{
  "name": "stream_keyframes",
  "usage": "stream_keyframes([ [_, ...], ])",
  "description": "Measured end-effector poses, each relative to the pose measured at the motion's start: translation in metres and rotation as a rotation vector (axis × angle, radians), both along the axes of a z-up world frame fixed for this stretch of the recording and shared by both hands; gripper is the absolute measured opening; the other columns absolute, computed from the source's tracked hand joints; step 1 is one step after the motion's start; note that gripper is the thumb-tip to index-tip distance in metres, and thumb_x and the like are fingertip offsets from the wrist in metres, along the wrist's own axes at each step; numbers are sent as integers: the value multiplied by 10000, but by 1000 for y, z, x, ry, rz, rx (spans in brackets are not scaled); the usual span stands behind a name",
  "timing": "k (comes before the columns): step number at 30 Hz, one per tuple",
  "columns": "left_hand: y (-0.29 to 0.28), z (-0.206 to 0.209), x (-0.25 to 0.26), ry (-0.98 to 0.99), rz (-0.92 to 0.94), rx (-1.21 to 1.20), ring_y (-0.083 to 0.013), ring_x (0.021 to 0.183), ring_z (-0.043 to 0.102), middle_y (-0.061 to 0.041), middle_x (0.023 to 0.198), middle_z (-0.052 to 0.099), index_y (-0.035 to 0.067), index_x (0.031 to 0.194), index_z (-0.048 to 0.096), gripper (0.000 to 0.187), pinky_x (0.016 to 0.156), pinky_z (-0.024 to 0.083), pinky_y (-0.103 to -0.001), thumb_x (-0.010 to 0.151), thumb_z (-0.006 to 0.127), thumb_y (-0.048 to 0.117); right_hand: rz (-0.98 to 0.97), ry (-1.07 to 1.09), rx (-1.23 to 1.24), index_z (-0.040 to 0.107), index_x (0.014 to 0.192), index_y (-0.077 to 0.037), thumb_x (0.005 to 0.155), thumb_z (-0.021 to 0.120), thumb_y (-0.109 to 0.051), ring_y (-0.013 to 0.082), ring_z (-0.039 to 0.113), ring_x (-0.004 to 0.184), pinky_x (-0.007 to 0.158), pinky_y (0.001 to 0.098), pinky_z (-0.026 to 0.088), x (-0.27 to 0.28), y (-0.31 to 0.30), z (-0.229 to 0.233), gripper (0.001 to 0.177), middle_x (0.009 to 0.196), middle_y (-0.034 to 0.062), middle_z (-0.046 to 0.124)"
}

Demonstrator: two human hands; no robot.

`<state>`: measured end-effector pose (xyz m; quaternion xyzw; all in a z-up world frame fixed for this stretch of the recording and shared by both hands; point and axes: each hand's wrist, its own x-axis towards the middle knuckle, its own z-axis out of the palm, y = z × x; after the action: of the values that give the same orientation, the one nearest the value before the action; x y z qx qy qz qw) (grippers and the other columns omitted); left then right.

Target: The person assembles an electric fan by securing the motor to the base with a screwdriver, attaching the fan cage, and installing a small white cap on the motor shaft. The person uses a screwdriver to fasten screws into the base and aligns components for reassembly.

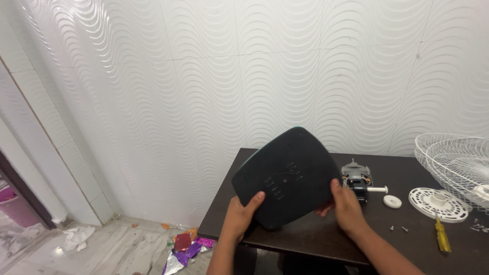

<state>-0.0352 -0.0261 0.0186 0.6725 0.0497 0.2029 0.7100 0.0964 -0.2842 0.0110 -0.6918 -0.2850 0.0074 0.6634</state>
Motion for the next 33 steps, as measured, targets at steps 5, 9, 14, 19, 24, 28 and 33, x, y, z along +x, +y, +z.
stream_keyframes([
  [5, -6, -4, 4, -31, 130, 219, -258, 1146, 683, -182, 1216, 712, -19, 1316, 582, 675, 984, 532, -358, 867, 703, 470, -73, -65, 16, 664, 840, 23, 1015, 256, -624, 211, 670, 575, 518, 309, 525, -2, -3, 7, 785, 685, 152, 712],
  [9, -2, -9, 5, -185, 204, 155, -263, 1204, 637, -191, 1299, 651, -34, 1400, 497, 685, 1027, 486, -351, 961, 575, 486, -114, -67, -19, 658, 815, 13, 1003, 238, -644, 202, 672, 551, 507, 303, 524, -4, -3, 8, 802, 657, 144, 708],
  [14, 5, -16, 8, -164, 165, 68, -242, 1138, 662, -185, 1220, 704, -61, 1330, 577, 695, 1002, 485, -327, 1002, 464, 540, -95, -47, -27, 646, 832, 7, 996, 242, -652, 204, 668, 545, 502, 302, 518, -1, -2, 5, 790, 659, 152, 707],
  [19, 8, -20, 12, -63, 142, 4, -210, 972, 676, -165, 1039, 742, -82, 1151, 707, 683, 893, 522, -321, 997, 490, 547, -60, -41, -22, 642, 869, 40, 1010, 270, -630, 205, 672, 540, 482, 299, 519, 1, -3, 5, 779, 679, 151, 711],
  [24, 8, -22, 12, -134, 157, -24, -178, 954, 682, -127, 1017, 744, -41, 1146, 715, 615, 871, 529, -304, 975, 546, 525, 8, 128, 4, 636, 975, 98, 1015, 335, -578, 233, 708, 564, 477, 318, 540, -3, -3, 16, 742, 779, 196, 738],
  [28, 6, -23, 11, -217, 189, 35, -187, 944, 677, -133, 1035, 735, -13, 1196, 687, 550, 846, 540, -318, 965, 585, 477, -28, 231, -17, 476, 1249, -34, 969, 382, -531, 264, 678, 535, 442, 340, 518, -8, -5, 22, 578, 848, 197, 654],
  [33, 5, -20, 6, -262, 179, 116, -208, 1007, 703, -145, 1092, 752, -21, 1236, 673, 557, 895, 545, -325, 990, 568, 467, 85, 354, 17, 466, 1243, -22, 974, 383, -551, 263, 680, 544, 424, 329, 506, -5, -1, 20, 600, 814, 213, 644],
])
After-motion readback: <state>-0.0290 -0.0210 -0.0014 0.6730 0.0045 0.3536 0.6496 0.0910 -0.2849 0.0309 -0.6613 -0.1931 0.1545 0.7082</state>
